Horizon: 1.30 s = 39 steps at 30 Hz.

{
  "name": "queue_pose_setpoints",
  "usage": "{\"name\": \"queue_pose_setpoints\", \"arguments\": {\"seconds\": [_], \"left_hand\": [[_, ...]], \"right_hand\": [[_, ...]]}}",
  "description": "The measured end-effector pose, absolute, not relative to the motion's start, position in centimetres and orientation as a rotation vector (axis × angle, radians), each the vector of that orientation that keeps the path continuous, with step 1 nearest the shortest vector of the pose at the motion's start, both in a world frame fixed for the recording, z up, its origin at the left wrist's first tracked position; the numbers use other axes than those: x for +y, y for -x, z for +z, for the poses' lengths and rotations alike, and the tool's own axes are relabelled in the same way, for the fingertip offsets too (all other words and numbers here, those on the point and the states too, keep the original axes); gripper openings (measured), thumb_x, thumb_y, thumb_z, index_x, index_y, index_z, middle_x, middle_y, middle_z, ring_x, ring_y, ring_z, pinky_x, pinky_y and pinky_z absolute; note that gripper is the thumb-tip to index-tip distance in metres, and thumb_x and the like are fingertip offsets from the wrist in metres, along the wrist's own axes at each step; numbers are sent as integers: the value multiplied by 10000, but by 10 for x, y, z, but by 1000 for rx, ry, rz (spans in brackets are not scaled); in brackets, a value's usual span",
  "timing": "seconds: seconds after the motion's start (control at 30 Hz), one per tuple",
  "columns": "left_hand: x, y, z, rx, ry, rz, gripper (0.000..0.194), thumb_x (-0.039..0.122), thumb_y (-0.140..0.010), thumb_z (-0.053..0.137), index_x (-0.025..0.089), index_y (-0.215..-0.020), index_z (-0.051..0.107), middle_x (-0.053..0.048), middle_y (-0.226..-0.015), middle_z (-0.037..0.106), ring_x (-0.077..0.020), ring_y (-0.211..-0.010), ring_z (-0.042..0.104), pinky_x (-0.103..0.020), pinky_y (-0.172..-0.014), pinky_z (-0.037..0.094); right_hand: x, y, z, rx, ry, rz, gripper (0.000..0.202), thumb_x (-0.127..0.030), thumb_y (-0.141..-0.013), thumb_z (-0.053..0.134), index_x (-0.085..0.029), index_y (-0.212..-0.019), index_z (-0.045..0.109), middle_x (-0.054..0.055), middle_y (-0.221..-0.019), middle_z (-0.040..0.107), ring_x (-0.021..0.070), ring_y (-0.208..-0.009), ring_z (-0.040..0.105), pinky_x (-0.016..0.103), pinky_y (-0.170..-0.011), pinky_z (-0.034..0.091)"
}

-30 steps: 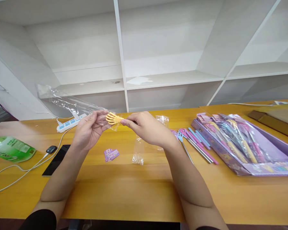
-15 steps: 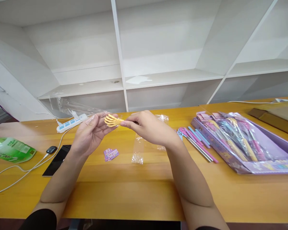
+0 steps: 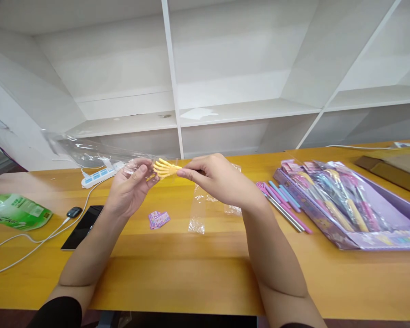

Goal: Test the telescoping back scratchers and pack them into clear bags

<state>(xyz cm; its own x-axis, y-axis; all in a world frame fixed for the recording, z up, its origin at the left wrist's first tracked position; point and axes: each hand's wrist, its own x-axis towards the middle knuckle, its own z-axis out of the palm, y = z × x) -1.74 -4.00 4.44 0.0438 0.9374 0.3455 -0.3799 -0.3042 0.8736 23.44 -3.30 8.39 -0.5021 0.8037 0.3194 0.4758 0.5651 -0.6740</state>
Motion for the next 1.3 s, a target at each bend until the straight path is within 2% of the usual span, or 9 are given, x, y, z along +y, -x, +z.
{"name": "queue_pose_setpoints", "arguments": {"seconds": [0.2,0.5,0.7,0.83,0.93,1.03,1.1,1.17,1.3], "left_hand": [[-41,20,49,664,-1152,1502,326,387,-749,1019,229,-957,824,-22,-944,771,-146,-903,755,-284,-833,700],[-47,15,48,681,-1163,1459,314,352,-762,1014,180,-943,824,-57,-958,824,-170,-855,798,-286,-762,714],[-48,12,46,711,-1176,1433,404,377,-734,1034,157,-988,808,-96,-1035,850,-289,-1019,837,-485,-951,731],[-47,6,39,702,-1214,1388,393,356,-771,1015,165,-1050,816,-111,-1073,860,-288,-1036,843,-480,-999,718],[-45,0,30,692,-1240,1361,349,341,-824,979,179,-1088,820,-102,-1118,859,-256,-1054,840,-407,-981,719],[-41,-1,25,702,-1231,1402,360,356,-823,976,170,-1081,805,-94,-1094,860,-250,-1038,841,-378,-947,721],[-36,4,27,716,-1233,1458,373,361,-821,976,162,-1078,793,-92,-1061,861,-254,-1008,847,-374,-928,722],[-32,13,33,721,-1226,1543,367,355,-815,979,164,-1061,785,-83,-1028,861,-244,-969,852,-353,-898,722],[-24,31,48,707,-1178,1681,376,339,-758,1013,177,-1008,782,-56,-1014,860,-209,-910,849,-302,-838,719]], "right_hand": [[-32,-234,84,-2181,1024,721,697,-855,-998,512,-221,-708,500,-10,-715,433,143,-677,351,324,-611,293],[-31,-234,81,-2225,1002,764,661,-815,-1017,529,-224,-722,498,-19,-715,407,142,-683,333,317,-616,292],[-31,-234,82,-2219,1031,740,668,-816,-1013,538,-220,-713,526,-13,-702,425,142,-671,347,323,-612,294],[-35,-231,82,-2173,1135,675,677,-820,-1013,535,-218,-721,635,-1,-686,499,141,-645,359,333,-589,285],[-37,-224,78,-2115,1198,668,604,-799,-1009,573,-243,-1011,809,3,-736,622,148,-647,456,327,-604,339],[-36,-221,74,-2063,1254,633,675,-774,-983,644,-251,-1403,714,14,-824,710,180,-707,585,324,-650,417],[-33,-225,73,-2087,1279,622,729,-753,-965,685,-254,-1494,634,33,-900,748,199,-749,627,326,-665,440],[-30,-234,75,-2137,1298,603,643,-720,-976,688,-265,-1430,657,43,-947,766,202,-760,637,324,-665,440],[-28,-258,85,-2173,1296,509,392,-619,-1069,572,-256,-1036,718,12,-820,714,172,-691,589,309,-638,412]]}}
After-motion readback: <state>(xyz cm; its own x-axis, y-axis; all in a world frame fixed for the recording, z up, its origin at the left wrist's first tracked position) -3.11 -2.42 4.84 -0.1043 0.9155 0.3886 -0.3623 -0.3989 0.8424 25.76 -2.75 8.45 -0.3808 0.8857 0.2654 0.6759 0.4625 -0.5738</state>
